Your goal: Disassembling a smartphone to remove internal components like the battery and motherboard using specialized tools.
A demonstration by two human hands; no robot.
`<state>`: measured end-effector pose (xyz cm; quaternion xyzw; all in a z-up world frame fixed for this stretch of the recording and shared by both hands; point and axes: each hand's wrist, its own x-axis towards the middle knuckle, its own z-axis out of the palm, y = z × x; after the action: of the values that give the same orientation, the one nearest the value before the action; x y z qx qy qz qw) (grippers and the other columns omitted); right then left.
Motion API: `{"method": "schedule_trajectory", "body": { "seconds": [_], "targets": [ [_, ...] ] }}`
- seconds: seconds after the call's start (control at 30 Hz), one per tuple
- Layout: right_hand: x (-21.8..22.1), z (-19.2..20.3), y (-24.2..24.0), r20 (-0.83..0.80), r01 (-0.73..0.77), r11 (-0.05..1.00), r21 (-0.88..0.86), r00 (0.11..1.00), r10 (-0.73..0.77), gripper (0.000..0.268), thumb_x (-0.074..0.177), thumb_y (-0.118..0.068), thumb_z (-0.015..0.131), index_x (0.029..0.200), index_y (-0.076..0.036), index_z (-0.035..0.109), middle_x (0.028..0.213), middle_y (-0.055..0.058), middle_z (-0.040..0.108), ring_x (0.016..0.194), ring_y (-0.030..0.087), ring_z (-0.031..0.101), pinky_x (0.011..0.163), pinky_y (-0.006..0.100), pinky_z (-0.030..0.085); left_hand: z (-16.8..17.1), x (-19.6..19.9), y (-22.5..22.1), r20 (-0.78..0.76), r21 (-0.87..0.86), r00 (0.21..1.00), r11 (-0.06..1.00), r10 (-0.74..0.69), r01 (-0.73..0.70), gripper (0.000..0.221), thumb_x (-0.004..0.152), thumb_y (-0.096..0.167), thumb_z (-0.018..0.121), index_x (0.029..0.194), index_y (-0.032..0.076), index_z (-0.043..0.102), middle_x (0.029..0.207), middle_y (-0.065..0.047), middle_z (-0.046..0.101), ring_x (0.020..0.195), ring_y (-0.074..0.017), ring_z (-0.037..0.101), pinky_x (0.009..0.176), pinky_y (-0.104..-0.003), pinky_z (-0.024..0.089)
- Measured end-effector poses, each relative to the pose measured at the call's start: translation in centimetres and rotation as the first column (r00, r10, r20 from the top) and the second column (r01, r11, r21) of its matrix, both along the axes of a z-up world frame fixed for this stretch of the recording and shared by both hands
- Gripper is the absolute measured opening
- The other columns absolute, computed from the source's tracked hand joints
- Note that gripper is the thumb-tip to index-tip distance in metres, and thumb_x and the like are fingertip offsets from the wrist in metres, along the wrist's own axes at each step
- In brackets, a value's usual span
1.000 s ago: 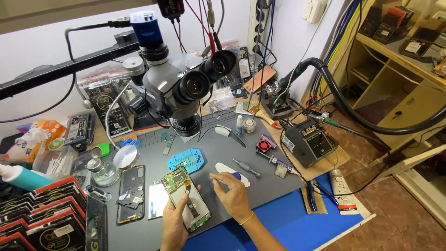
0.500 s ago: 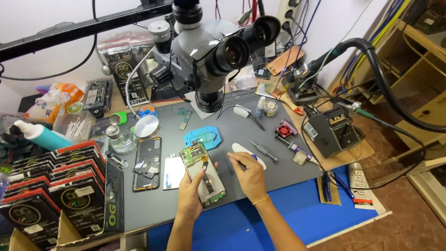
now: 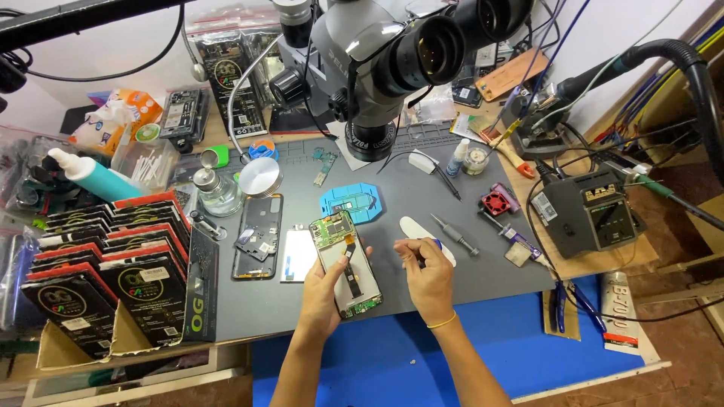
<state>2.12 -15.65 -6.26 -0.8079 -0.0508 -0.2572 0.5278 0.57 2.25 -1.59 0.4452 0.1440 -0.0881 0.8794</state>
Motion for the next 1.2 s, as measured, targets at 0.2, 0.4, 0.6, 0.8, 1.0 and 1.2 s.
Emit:
{"method": "schedule_trajectory", "body": {
  "seconds": [0.2, 0.4, 0.6, 0.8, 1.0, 1.2],
  "targets": [
    [0.6, -3.0, -0.7, -0.144, 0.017, 0.998, 0.057, 0.99, -0.009, 0.034, 0.097, -0.033, 0.077, 0.071, -0.012, 0.071, 0.048, 0.002, 0.06, 0.047, 0.012, 0.058, 0.052, 0.024, 0.052, -3.0, 0.6, 0.0, 0.032, -0.154, 0.996, 0.985, 0.079, -0.074, 0.05, 0.098, 0.001, 0.057, 0.147, -0.006, 0.052, 0.141, -0.036, 0.063, 0.129, -0.052, 0.062, 0.095, -0.063, 0.057],
    [-1.5, 3.3, -0.7, -0.234, -0.185, 0.98, 0.077, 0.952, 0.198, 0.015, 0.096, -0.022, 0.075, 0.089, -0.012, 0.084, 0.069, 0.003, 0.073, 0.068, 0.012, 0.07, 0.068, 0.029, 0.059, -2.4, 0.6, 0.1, 0.005, -0.202, 0.996, 0.975, 0.094, -0.091, 0.05, 0.098, 0.002, 0.056, 0.148, -0.007, 0.051, 0.143, -0.036, 0.062, 0.13, -0.0522, 0.06, 0.097, -0.064, 0.055],
    [-4.4, 6.3, -3.0, -0.619, -0.488, 0.865, 0.116, 0.645, 0.447, 0.016, 0.083, -0.023, 0.091, 0.075, -0.013, 0.081, 0.066, -0.004, 0.072, 0.066, 0.007, 0.058, 0.062, 0.026, 0.045, 0.1, 1.3, 0.7, 0.029, -0.092, 1.0, 0.996, -0.008, 0.01, 0.055, 0.098, 0.019, 0.056, 0.149, -0.001, 0.055, 0.129, -0.028, 0.073, 0.107, -0.0329, 0.072, 0.09, -0.043, 0.059],
    [-4.9, 6.5, -3.2, -0.7, -0.767, 0.639, -0.058, 0.488, 0.521, 0.015, 0.096, -0.024, 0.072, 0.109, -0.021, 0.08, 0.101, -0.005, 0.073, 0.08, 0.012, 0.069, 0.074, 0.028, 0.052, 0.7, 2.2, 0.6, 0.138, -0.035, 0.99, 0.999, 0.01, -0.005, 0.052, 0.097, 0.02, 0.059, 0.145, -0.002, 0.058, 0.123, -0.025, 0.075, 0.114, -0.0329, 0.073, 0.092, -0.045, 0.06],
    [-4.6, 6.0, -2.9, -0.769, -0.689, 0.716, -0.114, 0.517, 0.375, 0.052, 0.095, -0.047, 0.083, 0.062, -0.014, 0.059, 0.061, -0.006, 0.057, 0.059, 0.009, 0.045, 0.059, 0.03, 0.038, 0.4, 2.3, 0.5, 0.119, -0.05, 0.993, 0.999, -0.004, 0.01, 0.058, 0.096, 0.021, 0.059, 0.15, 0.0, 0.052, 0.131, -0.03, 0.072, 0.123, -0.0366, 0.07, 0.095, -0.049, 0.06],
    [-1.0, 6.2, -0.2, -0.298, -0.222, 0.969, -0.113, 0.938, 0.18, 0.019, 0.092, -0.026, 0.077, 0.107, -0.014, 0.076, 0.082, -0.002, 0.068, 0.073, 0.01, 0.063, 0.074, 0.025, 0.056, -1.5, 1.0, -0.7, 0.248, -0.052, 0.969, 0.998, -0.007, 0.02, 0.045, 0.099, 0.008, 0.053, 0.142, -0.004, 0.054, 0.135, -0.029, 0.07, 0.127, -0.0397, 0.067, 0.106, -0.05, 0.058]
  ]
}}
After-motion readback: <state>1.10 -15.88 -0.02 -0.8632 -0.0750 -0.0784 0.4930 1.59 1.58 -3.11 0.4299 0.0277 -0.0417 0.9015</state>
